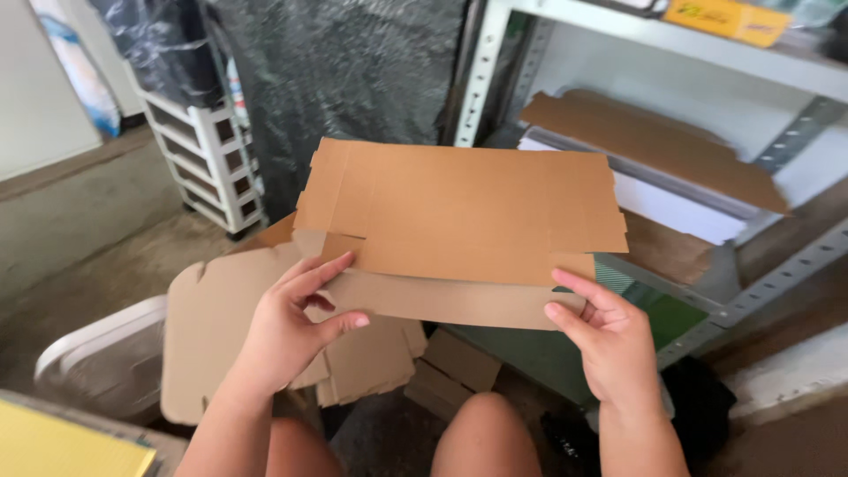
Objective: The person sits on a low stool and repeatedly picks up flat, pre-cut cardboard pieces from a stack on their lap. They place these pieces onto a metal shelf, stacking them neatly on top of other materials.
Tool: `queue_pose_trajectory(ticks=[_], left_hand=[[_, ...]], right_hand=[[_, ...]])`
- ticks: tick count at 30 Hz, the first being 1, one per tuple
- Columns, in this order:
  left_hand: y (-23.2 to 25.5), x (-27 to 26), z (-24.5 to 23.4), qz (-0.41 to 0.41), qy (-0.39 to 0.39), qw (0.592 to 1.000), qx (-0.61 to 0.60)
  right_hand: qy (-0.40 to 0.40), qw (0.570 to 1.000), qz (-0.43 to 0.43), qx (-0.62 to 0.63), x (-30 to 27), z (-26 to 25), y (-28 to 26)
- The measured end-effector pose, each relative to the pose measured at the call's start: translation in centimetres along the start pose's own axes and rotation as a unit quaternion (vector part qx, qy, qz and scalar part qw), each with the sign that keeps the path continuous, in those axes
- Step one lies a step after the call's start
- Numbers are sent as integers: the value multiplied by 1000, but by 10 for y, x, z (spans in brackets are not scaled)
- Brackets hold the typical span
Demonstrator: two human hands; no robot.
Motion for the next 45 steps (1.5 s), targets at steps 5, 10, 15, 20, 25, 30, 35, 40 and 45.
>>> queue_pose_trajectory(ticks=[5, 10, 15, 20, 25, 30, 35, 40, 45], left_hand=[[75, 44, 32, 112, -21, 993, -14], [131, 81, 62, 214, 7, 977, -20], [177, 117, 89, 250, 6, 968, 11], [206, 172, 128, 256, -20, 966, 21], [235, 228, 167, 273, -49, 960, 30], [240, 268, 203, 203, -99, 973, 35], [235, 294, 234, 185, -106, 975, 56], [229, 312, 249, 150, -117, 974, 123], [222, 317, 259, 129, -120, 964, 200]], right_hand=[[51, 998, -17, -20, 23, -54, -27], [43, 991, -127, 12, 51, -99, -55], [57, 992, -110, -40, 83, -135, -73], [74, 990, -95, -67, 134, -168, -79], [104, 987, -82, -89, 170, -187, -96], [118, 975, -57, -178, 224, -211, -95], [128, 960, -48, -244, 262, -223, -81], [136, 945, -34, -294, 262, -216, -83], [140, 914, 9, -382, 233, -195, -96]])
Point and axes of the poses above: each hand's wrist, its own x-axis towards the middle knuckle, its own z-axis out of the palm, y = z × x, the point moved 9 cm from there along x, towards the middle knuckle, and after that the axes turned 13 degrees about x, right-handed, at the moved point
